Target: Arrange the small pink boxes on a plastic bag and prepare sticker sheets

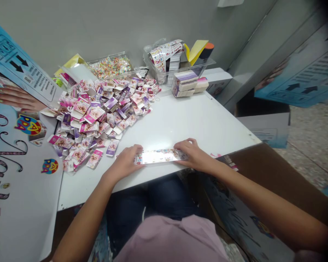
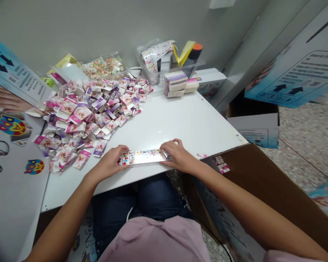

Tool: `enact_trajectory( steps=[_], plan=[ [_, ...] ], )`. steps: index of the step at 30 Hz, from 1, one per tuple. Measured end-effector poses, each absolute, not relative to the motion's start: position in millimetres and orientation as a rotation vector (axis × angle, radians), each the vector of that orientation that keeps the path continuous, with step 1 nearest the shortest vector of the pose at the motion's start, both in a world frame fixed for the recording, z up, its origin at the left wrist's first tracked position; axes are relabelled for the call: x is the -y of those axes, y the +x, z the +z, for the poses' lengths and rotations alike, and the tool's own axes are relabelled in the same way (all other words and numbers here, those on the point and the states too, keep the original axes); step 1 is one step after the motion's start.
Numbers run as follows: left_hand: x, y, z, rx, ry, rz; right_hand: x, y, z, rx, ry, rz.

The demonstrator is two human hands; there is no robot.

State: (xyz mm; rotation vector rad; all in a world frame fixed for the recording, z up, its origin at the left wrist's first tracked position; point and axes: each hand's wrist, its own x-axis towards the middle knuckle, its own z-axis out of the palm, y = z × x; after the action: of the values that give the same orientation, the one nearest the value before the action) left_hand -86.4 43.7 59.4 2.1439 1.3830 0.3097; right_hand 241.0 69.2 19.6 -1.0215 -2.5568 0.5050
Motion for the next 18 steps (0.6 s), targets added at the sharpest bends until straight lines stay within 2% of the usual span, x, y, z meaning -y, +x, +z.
enact_trajectory(
  steps=[12,18],
  plan=[
    [-57,-88,81,-1.321,1.935,0.382,-74,245,24,2.531,-1.04,0.591],
    [-77,-81,99,-1.286,1.94,0.44,-77,207,39,2.463,-1.007,0.526]
  ],
)
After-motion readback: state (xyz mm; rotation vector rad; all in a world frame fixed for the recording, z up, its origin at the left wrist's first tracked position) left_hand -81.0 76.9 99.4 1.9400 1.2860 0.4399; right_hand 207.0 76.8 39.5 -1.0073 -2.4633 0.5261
